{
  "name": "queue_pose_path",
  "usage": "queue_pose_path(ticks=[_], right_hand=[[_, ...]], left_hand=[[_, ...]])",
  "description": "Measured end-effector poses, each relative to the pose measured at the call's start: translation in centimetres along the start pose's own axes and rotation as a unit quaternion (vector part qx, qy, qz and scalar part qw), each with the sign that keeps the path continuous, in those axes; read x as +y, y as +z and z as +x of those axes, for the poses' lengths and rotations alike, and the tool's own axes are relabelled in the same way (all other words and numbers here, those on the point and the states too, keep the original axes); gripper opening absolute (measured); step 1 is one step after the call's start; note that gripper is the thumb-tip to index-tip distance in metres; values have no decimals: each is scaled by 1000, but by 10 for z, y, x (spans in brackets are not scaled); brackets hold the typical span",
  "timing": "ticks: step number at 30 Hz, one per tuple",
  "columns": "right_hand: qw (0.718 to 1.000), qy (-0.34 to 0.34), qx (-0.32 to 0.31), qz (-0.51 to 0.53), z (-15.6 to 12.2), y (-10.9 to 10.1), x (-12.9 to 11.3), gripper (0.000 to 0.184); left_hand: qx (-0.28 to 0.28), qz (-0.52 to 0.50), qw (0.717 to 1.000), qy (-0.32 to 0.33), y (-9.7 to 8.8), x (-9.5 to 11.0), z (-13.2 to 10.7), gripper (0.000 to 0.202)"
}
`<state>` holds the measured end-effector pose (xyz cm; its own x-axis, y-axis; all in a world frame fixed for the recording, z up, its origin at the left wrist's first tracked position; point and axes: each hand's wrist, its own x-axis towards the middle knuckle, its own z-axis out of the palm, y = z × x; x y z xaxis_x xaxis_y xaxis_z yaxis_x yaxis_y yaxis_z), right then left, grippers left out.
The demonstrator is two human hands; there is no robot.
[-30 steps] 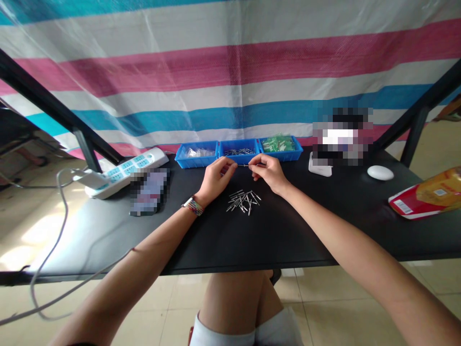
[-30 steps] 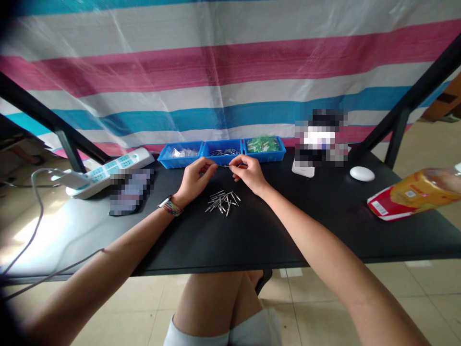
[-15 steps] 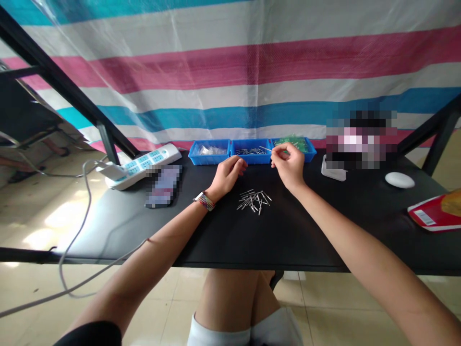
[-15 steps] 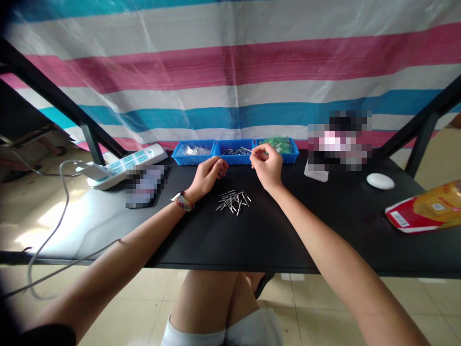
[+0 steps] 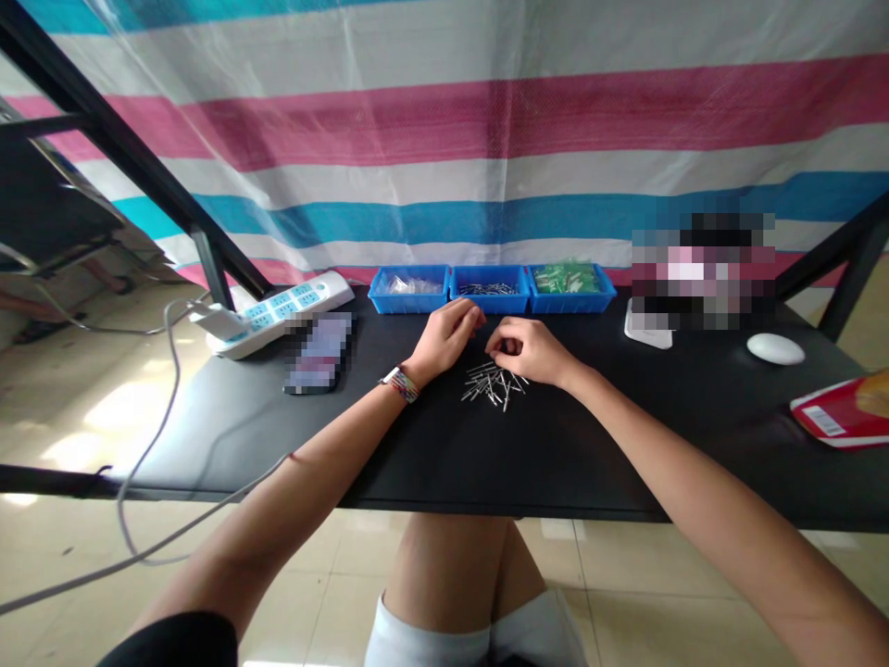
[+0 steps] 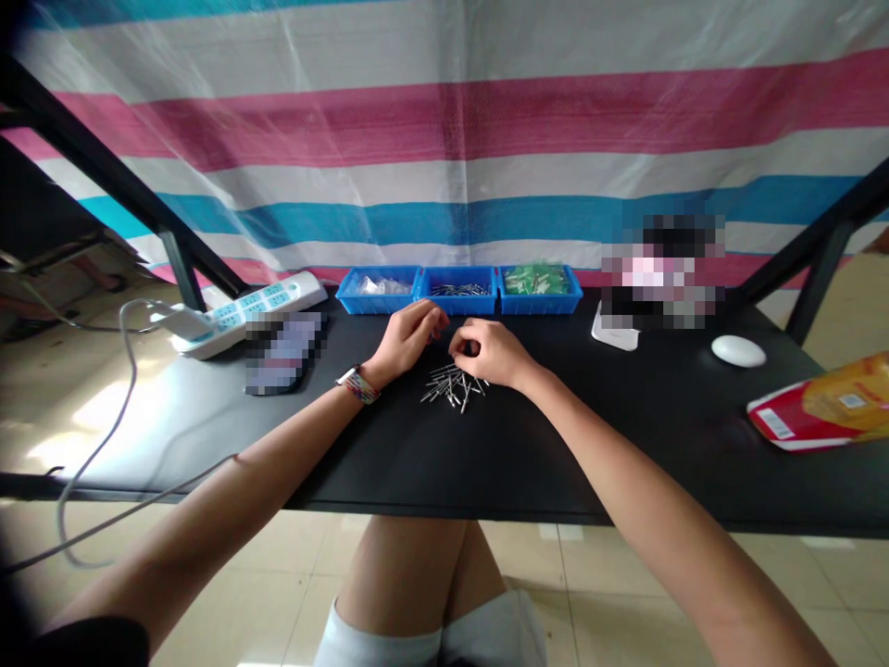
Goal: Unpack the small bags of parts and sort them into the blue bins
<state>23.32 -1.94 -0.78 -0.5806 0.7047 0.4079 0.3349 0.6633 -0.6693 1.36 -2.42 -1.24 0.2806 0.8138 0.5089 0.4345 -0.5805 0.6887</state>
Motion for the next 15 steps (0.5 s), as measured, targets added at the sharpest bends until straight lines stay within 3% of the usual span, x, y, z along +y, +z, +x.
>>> queue_pose_path(ticks=[9, 15], right_hand=[[999, 2, -50, -3, 0, 2, 7, 14], [989, 71, 6, 134, 3, -2, 13, 1]], left_hand=[[3, -18, 1000, -8, 1, 6, 1, 50], [-4, -18, 1000, -14, 0, 6, 2, 46]])
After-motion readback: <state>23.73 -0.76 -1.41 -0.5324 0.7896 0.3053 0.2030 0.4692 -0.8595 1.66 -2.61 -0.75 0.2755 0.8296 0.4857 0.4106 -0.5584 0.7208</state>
